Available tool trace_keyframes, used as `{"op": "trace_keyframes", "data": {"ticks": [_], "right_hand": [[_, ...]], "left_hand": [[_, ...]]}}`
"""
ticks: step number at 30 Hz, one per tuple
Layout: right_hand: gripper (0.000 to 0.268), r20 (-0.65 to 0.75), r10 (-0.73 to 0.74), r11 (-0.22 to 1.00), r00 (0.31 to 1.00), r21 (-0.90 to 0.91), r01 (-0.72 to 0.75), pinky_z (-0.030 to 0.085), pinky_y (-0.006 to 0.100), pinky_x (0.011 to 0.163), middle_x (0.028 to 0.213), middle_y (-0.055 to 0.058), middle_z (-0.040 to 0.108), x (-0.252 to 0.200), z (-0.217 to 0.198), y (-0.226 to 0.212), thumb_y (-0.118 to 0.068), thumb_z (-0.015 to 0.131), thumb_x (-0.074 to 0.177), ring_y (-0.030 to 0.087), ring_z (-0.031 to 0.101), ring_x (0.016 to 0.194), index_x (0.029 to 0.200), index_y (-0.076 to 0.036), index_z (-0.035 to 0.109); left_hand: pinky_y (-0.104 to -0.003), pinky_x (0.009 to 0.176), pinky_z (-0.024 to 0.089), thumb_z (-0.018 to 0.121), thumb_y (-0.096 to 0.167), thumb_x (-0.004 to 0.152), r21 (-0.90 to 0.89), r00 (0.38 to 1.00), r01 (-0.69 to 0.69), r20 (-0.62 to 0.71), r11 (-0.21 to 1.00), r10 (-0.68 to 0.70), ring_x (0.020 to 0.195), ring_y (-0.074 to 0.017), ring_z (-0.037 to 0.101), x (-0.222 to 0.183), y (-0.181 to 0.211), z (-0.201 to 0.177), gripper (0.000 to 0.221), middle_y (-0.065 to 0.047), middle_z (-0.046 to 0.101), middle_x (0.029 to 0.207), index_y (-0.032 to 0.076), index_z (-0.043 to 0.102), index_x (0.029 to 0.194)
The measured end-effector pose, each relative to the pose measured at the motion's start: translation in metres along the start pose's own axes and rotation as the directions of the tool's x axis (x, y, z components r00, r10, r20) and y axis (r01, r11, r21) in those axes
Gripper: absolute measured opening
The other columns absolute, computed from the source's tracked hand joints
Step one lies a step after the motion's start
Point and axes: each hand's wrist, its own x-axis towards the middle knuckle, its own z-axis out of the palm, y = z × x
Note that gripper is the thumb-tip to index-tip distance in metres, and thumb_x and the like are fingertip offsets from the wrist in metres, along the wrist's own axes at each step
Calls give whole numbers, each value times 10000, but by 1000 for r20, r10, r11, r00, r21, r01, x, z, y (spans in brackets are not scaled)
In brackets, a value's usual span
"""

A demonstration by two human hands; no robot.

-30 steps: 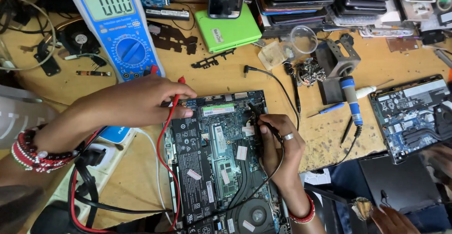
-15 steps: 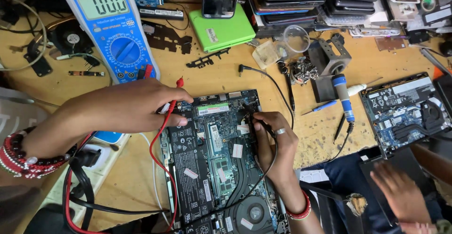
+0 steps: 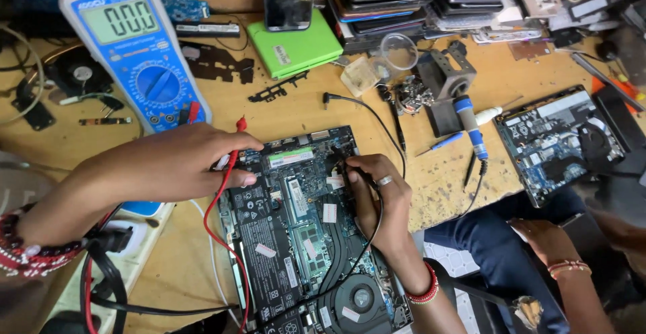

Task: Using a digital multimeter to test circuit points on a laptop motherboard for diagnostic purposes.

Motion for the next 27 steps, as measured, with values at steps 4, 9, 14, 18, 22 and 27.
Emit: {"op": "trace_keyframes", "data": {"ticks": [4, 9, 14, 18, 22, 27], "right_hand": [[134, -24, -29, 1000, 999, -8, 29, 562, 367, 799, 1027, 194, 694, 2, 0, 1, -32, 560, 1028, 318, 716, 922, 1095, 46, 646], [147, -46, -31, 999, 998, -31, 30, 588, 379, 807, 1032, 202, 688, 0, -3, -4, -38, 576, 1024, 329, 717, 934, 1111, 56, 646], [272, 98, -83, 990, 992, 124, 71, 642, 405, 956, 1206, 197, 700, 4, -12, -12, -4, 686, 985, 334, 744, 1076, 1245, 2, 605], [359, 245, -111, 971, 963, 233, 52, 638, 434, 1106, 1293, 183, 688, 17, -16, -32, -29, 718, 978, 359, 714, 1210, 1313, 15, 597], [358, 349, -241, 926, 905, 362, 107, 691, 455, 998, 1284, 249, 676, 30, -17, -53, -165, 599, 1065, 387, 763, 1101, 1353, 41, 547], [431, 483, -365, 870, 796, 481, 107, 589, 536, 1157, 1398, 281, 615, 32, -27, -63, -159, 626, 1070, 485, 686, 1292, 1447, -1, 490]], "left_hand": [[-299, 825, 483, 588, 562, 937, 39, 1000, -1, -18, 999, 1, 970, -184, 730, 0, 2, -2, 593, -42, 762, 999, 339, 522, 1483], [-284, 692, 436, 593, 491, 959, -32, 999, 51, 6, 998, -50, 678, -175, 698, -2, 4, -2, 559, -45, 773, 799, 378, 523, 1502], [-240, 880, 533, 570, 512, 897, -104, 992, 62, -102, 993, -72, 1042, -41, 799, -9, 9, -7, 607, 159, 838, 1140, 478, 536, 1501], [-292, 348, 611, 763, 339, 783, -126, 928, -337, -213, 933, 306, 301, -117, 652, -14, -4, 5, 770, 161, 795, 1371, 393, 520, 1512], [-370, 880, 637, 900, 238, 679, 42, 804, -543, -260, 839, 534, 951, -154, 811, -12, -8, 22, 989, 43, 666, 1300, 361, 468, 1560], [-327, 798, 610, 857, 309, 762, 101, 855, -443, -252, 891, 454, 1007, -128, 788, -17, 2, 23, 602, 75, 815, 1130, 288, 702, 1344]]}}
